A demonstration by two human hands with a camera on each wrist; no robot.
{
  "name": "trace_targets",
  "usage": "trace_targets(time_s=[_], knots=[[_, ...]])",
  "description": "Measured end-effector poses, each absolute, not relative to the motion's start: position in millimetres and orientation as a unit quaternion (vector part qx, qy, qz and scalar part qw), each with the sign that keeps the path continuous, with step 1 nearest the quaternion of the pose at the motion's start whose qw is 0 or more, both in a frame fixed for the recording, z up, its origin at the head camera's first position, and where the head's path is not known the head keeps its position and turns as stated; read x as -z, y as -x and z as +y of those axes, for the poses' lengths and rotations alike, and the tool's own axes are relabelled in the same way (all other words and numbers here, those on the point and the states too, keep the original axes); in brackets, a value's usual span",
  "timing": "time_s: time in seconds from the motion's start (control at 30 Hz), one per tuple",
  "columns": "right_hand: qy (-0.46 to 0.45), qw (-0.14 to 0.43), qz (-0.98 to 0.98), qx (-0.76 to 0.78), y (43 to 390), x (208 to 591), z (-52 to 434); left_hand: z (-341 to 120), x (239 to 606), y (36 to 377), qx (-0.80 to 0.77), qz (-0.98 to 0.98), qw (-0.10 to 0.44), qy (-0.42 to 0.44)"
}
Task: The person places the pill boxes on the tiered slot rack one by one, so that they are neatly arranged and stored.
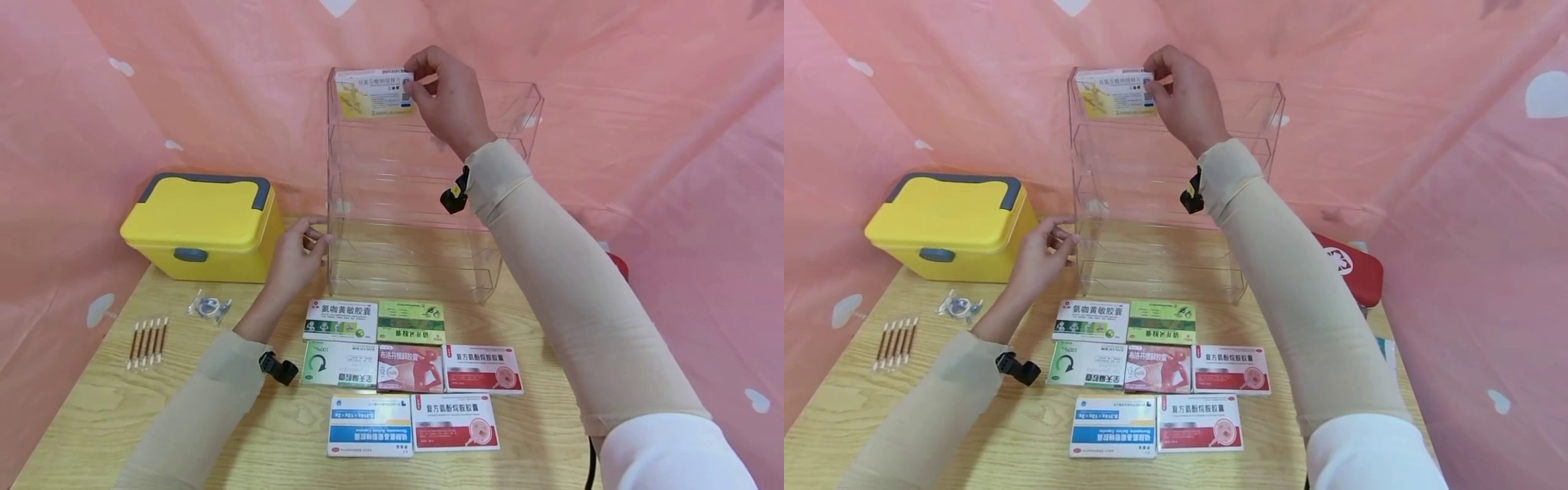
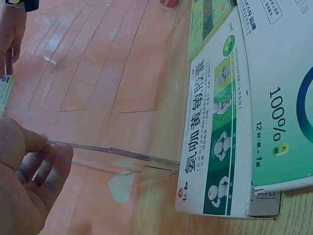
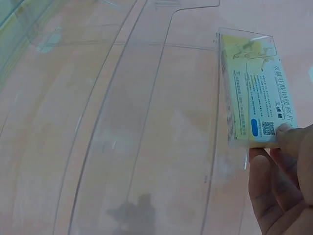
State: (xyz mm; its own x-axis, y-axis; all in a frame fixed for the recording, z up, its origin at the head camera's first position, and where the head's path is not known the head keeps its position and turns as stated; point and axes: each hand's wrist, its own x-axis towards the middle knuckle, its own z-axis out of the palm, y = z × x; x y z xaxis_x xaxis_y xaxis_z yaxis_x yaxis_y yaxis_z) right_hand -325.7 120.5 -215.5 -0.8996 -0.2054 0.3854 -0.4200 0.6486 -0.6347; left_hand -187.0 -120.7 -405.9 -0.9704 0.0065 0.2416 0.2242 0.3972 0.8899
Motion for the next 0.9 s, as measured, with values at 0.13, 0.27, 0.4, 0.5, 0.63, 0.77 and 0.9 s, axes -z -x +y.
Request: trace_targets(time_s=[0.13, 0.27, 0.4, 0.5, 0.63, 0.77, 0.9], knots=[[-0.171, 0.133, -0.901, -0.376, 328, 218, 123, -121, 406, 188, 0.542, -0.832, 0.1, 0.069], [-0.163, 0.118, -0.908, -0.367, 329, 219, 125, -121, 406, 189, 0.542, -0.832, 0.099, 0.065], [-0.163, 0.126, -0.914, -0.349, 319, 218, 137, -117, 407, 192, 0.547, -0.829, 0.097, 0.067], [-0.176, 0.145, -0.907, -0.353, 296, 222, 160, -113, 409, 193, 0.548, -0.828, 0.094, 0.071], [-0.2, 0.132, -0.888, -0.393, 242, 246, 202, -110, 410, 192, 0.547, -0.829, 0.088, 0.071], [-0.19, 0.081, -0.892, -0.402, 175, 288, 245, -113, 410, 189, 0.539, -0.835, 0.091, 0.065], [-0.145, 0.013, -0.913, -0.381, 114, 340, 276, -122, 408, 188, 0.534, -0.837, 0.098, 0.066]])
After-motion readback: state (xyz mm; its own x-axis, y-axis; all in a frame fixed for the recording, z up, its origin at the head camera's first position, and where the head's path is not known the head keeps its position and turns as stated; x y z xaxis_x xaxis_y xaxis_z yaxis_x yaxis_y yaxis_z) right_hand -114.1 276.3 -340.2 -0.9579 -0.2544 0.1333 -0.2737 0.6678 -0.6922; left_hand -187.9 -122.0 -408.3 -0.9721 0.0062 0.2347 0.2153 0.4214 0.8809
